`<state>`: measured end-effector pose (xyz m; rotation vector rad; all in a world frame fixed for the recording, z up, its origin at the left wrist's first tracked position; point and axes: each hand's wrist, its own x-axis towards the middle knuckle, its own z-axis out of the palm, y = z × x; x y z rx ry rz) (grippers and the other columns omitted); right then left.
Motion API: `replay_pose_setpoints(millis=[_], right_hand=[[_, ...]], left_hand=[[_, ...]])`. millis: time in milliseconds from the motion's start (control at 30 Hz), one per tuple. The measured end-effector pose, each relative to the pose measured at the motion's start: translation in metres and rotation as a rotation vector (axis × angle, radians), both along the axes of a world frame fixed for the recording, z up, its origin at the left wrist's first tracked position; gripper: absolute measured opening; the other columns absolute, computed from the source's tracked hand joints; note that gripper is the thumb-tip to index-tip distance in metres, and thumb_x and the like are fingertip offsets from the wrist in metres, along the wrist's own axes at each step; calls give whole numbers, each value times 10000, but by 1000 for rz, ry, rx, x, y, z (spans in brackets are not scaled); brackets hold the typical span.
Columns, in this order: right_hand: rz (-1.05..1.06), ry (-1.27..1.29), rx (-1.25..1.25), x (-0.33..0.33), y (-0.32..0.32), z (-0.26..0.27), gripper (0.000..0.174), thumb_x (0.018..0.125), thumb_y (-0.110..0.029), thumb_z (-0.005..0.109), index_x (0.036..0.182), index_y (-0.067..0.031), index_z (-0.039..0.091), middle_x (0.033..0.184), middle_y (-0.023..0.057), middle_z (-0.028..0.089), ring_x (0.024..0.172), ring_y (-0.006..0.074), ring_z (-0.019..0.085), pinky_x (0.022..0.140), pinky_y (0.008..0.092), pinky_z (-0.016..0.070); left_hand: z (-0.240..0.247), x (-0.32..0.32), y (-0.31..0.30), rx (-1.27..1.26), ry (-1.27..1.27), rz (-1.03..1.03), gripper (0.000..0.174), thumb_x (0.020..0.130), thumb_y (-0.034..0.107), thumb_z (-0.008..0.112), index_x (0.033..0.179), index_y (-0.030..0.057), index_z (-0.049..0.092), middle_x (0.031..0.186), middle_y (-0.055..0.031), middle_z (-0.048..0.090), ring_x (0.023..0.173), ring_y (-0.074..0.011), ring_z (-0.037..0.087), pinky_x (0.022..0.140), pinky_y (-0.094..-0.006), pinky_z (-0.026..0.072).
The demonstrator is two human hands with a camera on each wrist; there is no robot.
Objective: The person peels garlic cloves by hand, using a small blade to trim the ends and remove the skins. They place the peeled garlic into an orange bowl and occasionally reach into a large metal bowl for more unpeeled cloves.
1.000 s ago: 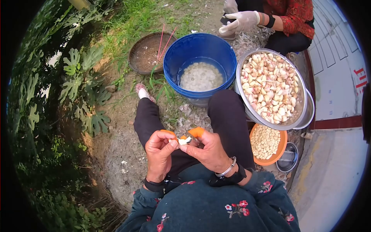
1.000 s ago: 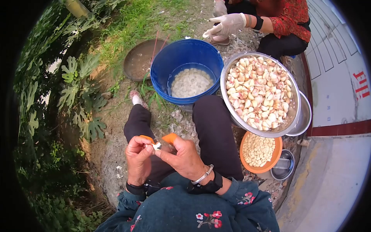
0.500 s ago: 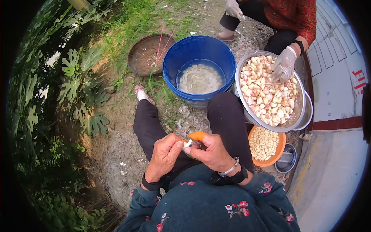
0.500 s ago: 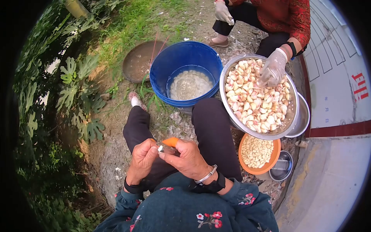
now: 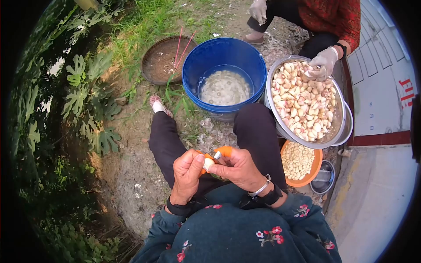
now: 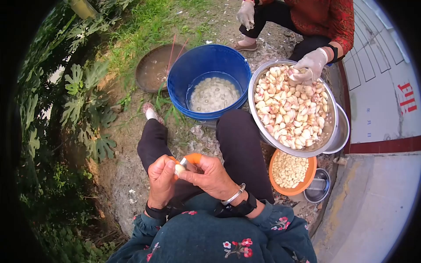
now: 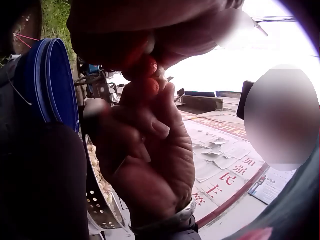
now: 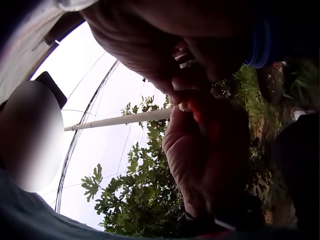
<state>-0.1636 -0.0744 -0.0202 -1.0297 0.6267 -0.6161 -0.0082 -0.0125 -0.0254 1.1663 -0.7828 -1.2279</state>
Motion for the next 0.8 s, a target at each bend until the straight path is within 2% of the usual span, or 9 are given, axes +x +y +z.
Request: replay_pose_setpoints(millis=[200,300,400,500,633,800], right_hand=[[-93,124,-132,-2,3,5,240,836,-131,722,1022,-12,628,691,-85,471,633,2,411,557,174,360],[-121,104,-116,-7,5,-3,231,836,-118,715,1018,-6,627,697,-72,519,644,-4,448,556,171,377],[-195,-38,94,-11,6,2,174,843,-96,695,976,-9,627,709,-51,565,623,2,469,536,175,383],[-177,-192,246,-21,2,-6,152,857,-45,645,999,-4,609,779,10,621,586,38,513,518,178,402],[-217,-276,315,-30,5,-6,142,860,-58,633,991,-8,607,773,27,618,559,44,492,502,185,390],[-241,-333,305,-37,5,-5,150,857,-77,650,990,-19,610,780,23,621,563,38,486,496,185,373]], left_hand=[[3,-5,-5,-7,-156,-13,234,956,180,569,780,26,568,694,27,561,598,-17,431,524,-191,353],[9,-9,-11,-91,-417,-73,234,959,170,561,776,24,565,690,20,574,596,-23,440,528,-200,365],[7,-10,-12,-59,-240,-150,226,961,171,555,789,25,573,703,15,590,595,-26,447,530,-200,366],[16,-19,-13,6,-68,-126,218,962,171,552,800,28,581,721,7,600,592,-26,450,525,-194,356],[18,-21,-15,11,38,-129,204,957,166,559,806,31,578,746,-10,601,608,-24,454,543,-184,347],[27,-36,-21,-9,36,-152,198,953,162,562,809,27,576,738,-10,593,628,-32,460,565,-190,351]])
